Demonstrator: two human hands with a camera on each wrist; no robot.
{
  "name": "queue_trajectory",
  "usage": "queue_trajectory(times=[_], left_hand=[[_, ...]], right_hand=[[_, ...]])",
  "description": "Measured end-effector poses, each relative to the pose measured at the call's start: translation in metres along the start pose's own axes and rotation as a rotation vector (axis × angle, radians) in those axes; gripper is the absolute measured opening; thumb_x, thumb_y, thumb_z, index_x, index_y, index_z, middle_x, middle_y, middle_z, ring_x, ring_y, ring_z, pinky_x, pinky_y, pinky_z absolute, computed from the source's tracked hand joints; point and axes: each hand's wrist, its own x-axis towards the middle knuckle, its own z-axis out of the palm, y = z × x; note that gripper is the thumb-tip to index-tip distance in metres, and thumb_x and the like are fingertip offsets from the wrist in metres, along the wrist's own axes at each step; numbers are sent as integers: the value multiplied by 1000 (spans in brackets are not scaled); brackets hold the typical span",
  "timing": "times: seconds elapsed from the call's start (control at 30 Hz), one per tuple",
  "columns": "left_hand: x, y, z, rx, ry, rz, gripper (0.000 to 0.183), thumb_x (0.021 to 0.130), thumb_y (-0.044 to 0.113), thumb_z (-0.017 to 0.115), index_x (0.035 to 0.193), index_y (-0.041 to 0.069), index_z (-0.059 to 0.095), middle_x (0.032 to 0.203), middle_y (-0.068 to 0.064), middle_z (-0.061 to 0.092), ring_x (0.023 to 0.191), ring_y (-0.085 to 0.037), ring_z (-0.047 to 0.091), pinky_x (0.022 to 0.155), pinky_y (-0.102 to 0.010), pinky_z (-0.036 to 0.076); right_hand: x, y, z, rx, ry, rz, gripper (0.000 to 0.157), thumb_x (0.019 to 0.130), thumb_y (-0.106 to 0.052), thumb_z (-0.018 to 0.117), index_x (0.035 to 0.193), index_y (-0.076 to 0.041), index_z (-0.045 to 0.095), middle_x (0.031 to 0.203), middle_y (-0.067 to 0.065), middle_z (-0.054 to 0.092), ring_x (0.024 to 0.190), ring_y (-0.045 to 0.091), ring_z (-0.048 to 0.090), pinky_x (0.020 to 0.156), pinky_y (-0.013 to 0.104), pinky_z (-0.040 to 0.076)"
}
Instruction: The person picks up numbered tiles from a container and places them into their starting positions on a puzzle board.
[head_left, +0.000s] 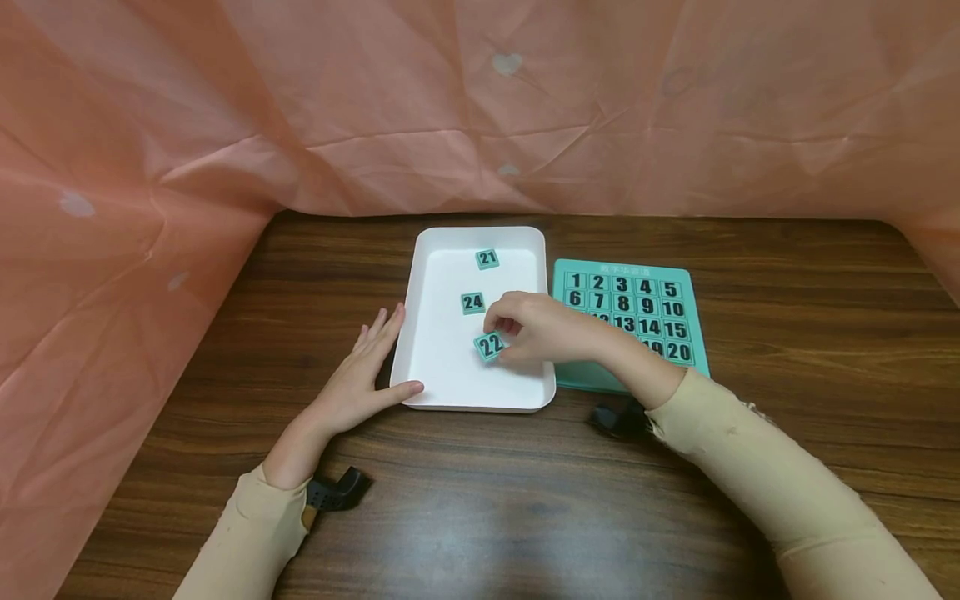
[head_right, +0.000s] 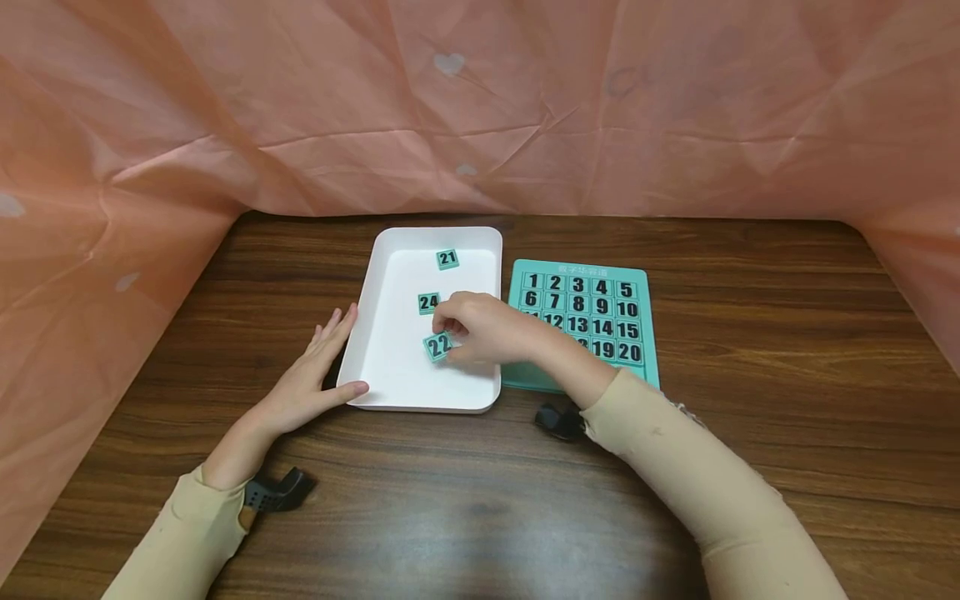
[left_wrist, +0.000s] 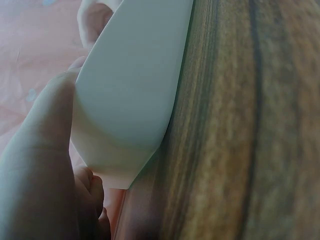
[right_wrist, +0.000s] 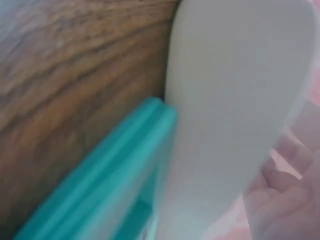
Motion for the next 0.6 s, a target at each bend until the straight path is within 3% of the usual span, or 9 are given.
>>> queue_trajectory(times=[0.33, 0.6], left_hand=[[0, -1, -1, -15, -10, -9, 96, 78, 51, 64, 147, 25, 2, 153, 4, 6, 139, -23, 2, 111, -47, 3], [0, 0, -1, -18, -14, -17, 96, 77, 51, 64, 147, 25, 3, 153, 4, 6, 139, -23, 1, 111, -47, 3]], right_hand=[[-46, 7, -29, -43, 192, 55, 31, 74, -25, 76, 100, -13, 64, 92, -1, 60, 83, 14, 55, 74, 35, 49], [-77, 28, -32, -105, 286, 102, 31, 70, -21, 78, 98, -13, 65, 90, -5, 60, 81, 8, 55, 70, 33, 50]])
